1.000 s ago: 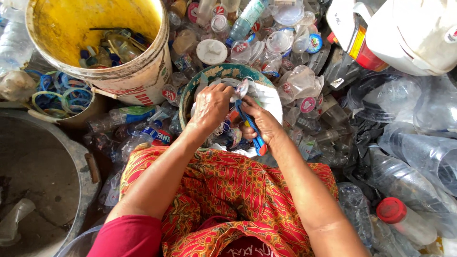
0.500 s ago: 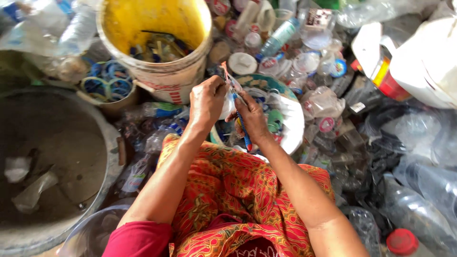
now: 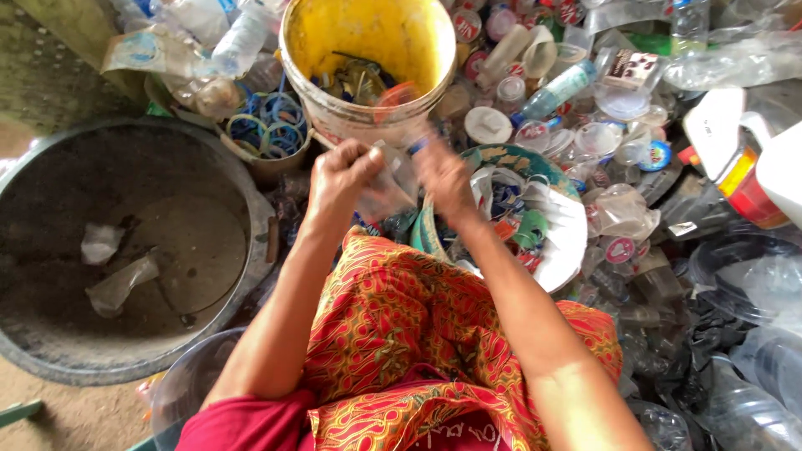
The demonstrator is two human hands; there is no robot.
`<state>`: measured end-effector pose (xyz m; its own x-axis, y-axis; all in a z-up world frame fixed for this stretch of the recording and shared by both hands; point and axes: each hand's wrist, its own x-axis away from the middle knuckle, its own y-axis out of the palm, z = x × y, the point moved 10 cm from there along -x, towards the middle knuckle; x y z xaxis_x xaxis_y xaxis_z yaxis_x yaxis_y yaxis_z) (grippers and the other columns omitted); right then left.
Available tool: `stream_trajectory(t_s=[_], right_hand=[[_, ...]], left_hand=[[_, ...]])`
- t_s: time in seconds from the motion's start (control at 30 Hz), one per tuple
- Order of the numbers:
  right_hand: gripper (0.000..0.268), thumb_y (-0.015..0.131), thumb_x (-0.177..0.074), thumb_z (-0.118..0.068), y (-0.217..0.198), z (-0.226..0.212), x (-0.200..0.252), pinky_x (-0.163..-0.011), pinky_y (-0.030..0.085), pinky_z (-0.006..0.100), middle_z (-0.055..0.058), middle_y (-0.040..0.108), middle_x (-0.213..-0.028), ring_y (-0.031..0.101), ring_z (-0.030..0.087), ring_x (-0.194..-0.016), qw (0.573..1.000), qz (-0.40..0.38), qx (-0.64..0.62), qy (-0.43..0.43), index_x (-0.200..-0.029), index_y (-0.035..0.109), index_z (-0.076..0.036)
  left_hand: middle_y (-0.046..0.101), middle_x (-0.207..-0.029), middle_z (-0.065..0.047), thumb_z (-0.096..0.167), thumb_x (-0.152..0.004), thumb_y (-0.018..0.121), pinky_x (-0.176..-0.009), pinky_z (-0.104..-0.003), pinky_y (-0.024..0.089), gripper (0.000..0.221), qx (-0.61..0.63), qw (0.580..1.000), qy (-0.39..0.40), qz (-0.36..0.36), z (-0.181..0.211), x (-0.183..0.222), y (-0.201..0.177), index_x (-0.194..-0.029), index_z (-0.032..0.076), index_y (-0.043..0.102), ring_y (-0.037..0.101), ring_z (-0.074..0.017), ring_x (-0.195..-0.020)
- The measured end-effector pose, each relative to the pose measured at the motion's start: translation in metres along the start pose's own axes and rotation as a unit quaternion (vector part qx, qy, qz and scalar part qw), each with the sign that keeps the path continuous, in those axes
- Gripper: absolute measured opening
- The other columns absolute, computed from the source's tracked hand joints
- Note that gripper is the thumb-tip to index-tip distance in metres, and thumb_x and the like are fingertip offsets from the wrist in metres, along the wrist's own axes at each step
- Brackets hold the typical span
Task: Sorting plastic bottles and cups by removing labels and rings and placing them into separate containers
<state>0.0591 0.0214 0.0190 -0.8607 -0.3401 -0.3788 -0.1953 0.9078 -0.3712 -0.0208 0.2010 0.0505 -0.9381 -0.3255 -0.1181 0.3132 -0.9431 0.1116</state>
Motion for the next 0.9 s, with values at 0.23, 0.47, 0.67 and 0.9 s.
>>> stream_trajectory(t_s=[0.23, 0.47, 0.67, 0.9], right_hand=[[0.053, 0.057, -0.101, -0.009, 0.035, 0.066, 0.020, -0.078, 0.062, 0.027, 0.008, 0.069, -0.130, 0.067, 0.013, -0.085, 0.981, -0.061, -0.109, 0.151, -0.153, 0.051, -0.016], [0.042, 0.058, -0.092, -0.032, 0.219, -0.028, -0.053, -0.070, 0.051, 0.041, 0.012, 0.072, -0.100, 0.065, 0.030, -0.079, 0.957, -0.264, 0.123, 0.013, -0.129, 0.065, -0.013], [0.110, 0.074, -0.083, -0.044, 0.305, -0.030, -0.098, -0.068, 0.054, 0.053, 0.025, 0.072, -0.101, 0.073, 0.043, -0.082, 0.945, -0.234, 0.219, -0.062, -0.154, 0.007, 0.004], [0.035, 0.054, -0.093, -0.050, 0.285, -0.060, -0.102, -0.055, 0.055, 0.052, 0.012, 0.077, -0.077, 0.073, 0.039, -0.064, 0.964, -0.112, 0.233, -0.053, -0.108, 0.061, -0.019]], left_hand=[[0.078, -0.097, -0.001, 0.035, -0.094, 0.074, -0.082, -0.031, 0.057, 0.017, -0.164, 0.981, -0.032, 0.100, 0.015, 0.065, -0.110, -0.104, 0.023, 0.080, 0.073, -0.0135, -0.088], [0.073, -0.116, -0.023, 0.003, -0.101, 0.065, -0.090, -0.046, 0.053, 0.034, -0.524, 0.794, 0.103, 0.291, -0.069, 0.100, -0.342, -0.134, -0.001, 0.071, 0.069, -0.0389, -0.103], [0.068, -0.124, -0.031, -0.005, -0.090, 0.055, -0.087, -0.045, 0.054, 0.043, -0.592, 0.730, 0.004, 0.343, -0.170, 0.104, -0.456, -0.129, -0.011, 0.070, 0.069, -0.0446, -0.104], [0.078, -0.100, -0.024, 0.006, -0.096, 0.071, -0.076, -0.039, 0.056, 0.026, -0.505, 0.765, 0.028, 0.399, -0.172, 0.103, -0.468, -0.115, -0.012, 0.075, 0.073, -0.0366, -0.080]])
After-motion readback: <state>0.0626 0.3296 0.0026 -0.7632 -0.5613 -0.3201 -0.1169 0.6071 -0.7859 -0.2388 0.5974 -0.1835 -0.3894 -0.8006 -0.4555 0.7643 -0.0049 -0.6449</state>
